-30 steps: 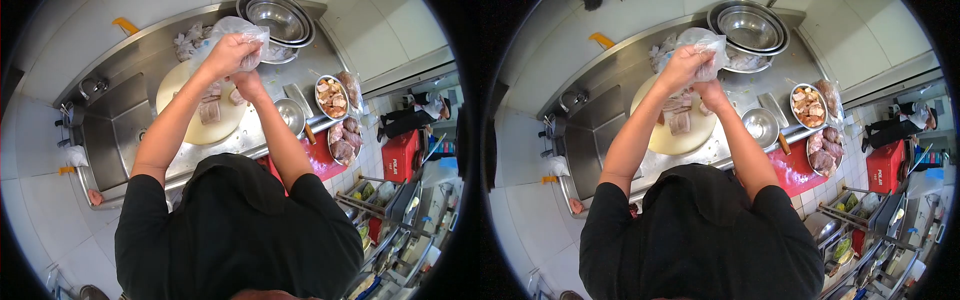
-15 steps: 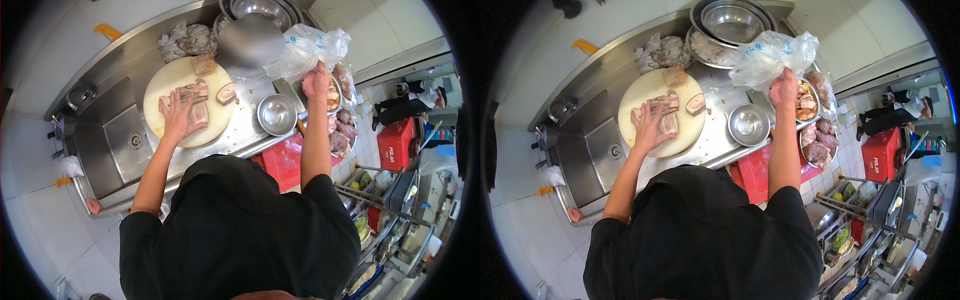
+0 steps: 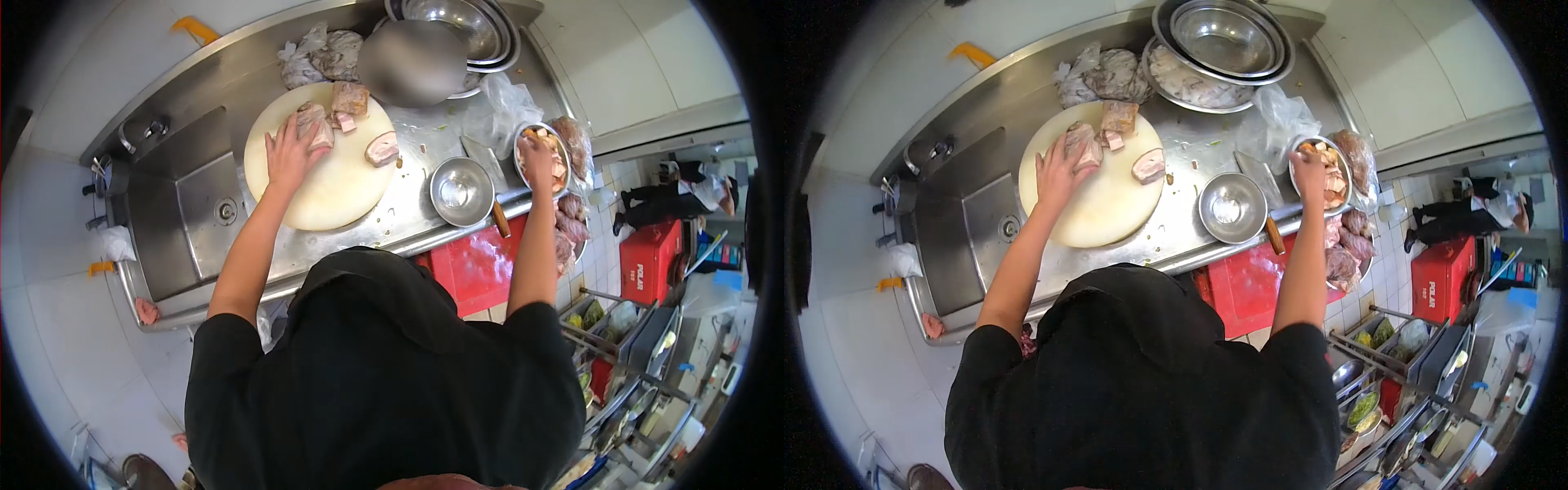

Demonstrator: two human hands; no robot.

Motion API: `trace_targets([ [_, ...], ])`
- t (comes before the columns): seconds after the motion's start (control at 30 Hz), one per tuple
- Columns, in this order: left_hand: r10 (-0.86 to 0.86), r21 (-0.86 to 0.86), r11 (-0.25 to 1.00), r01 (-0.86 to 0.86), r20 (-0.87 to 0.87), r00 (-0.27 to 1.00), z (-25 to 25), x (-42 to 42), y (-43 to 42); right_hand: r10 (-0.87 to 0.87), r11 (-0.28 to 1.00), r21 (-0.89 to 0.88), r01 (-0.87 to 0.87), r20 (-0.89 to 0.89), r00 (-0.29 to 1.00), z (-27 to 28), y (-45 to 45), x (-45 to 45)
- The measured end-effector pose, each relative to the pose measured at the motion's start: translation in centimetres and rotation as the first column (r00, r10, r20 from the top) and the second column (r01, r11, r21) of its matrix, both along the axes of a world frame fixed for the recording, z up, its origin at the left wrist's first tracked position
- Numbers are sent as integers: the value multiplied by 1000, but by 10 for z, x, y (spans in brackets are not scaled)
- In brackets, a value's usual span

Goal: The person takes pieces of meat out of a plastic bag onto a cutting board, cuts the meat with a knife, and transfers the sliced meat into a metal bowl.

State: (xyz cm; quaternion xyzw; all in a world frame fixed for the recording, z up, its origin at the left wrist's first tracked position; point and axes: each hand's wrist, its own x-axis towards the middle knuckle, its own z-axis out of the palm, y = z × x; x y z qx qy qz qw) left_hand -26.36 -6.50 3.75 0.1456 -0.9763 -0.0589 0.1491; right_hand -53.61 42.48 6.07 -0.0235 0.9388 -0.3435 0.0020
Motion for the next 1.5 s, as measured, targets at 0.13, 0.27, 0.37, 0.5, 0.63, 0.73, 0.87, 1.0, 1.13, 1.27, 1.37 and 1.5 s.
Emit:
trace_targets([
  [0.13,2,15,1000,-2,27,1000,-3,0,-13,36,989,-143,-28,53,998,-63,37,87],
  [0.27,25,10,1000,-26,78,997,-3,-10,-21,-54,984,178,29,140,989,-72,38,165],
  [0.37,101,-135,987,-82,145,984,29,-9,-4,-33,978,204,41,-43,999,-87,39,187],
  [0.5,-56,88,995,50,71,996,42,-9,45,-30,953,304,-13,138,990,-65,24,175],
  [0.63,-110,397,914,86,38,993,19,-37,121,-46,893,438,-105,320,946,-25,9,164],
  [0.73,-72,379,924,48,50,996,-3,-58,142,-6,959,272,-83,311,950,-18,24,161],
  [0.87,-141,442,876,193,-148,979,-22,-60,122,55,955,-282,96,484,873,-17,27,184],
  [1.0,-361,580,753,311,-31,932,-10,-23,83,74,917,-376,137,497,865,-11,7,214],
  [1.13,-301,256,916,308,-64,951,-11,5,86,35,917,-369,151,453,891,-7,-17,236],
  [1.27,-57,412,909,66,-32,998,-10,-1,132,99,886,-446,125,446,889,21,-45,247],
  [1.37,-40,457,885,84,-106,994,-22,-13,128,200,834,-543,103,469,860,28,-64,250],
  [1.5,-41,910,409,72,-61,997,-16,-12,103,331,791,-608,75,527,782,34,-86,253],
])
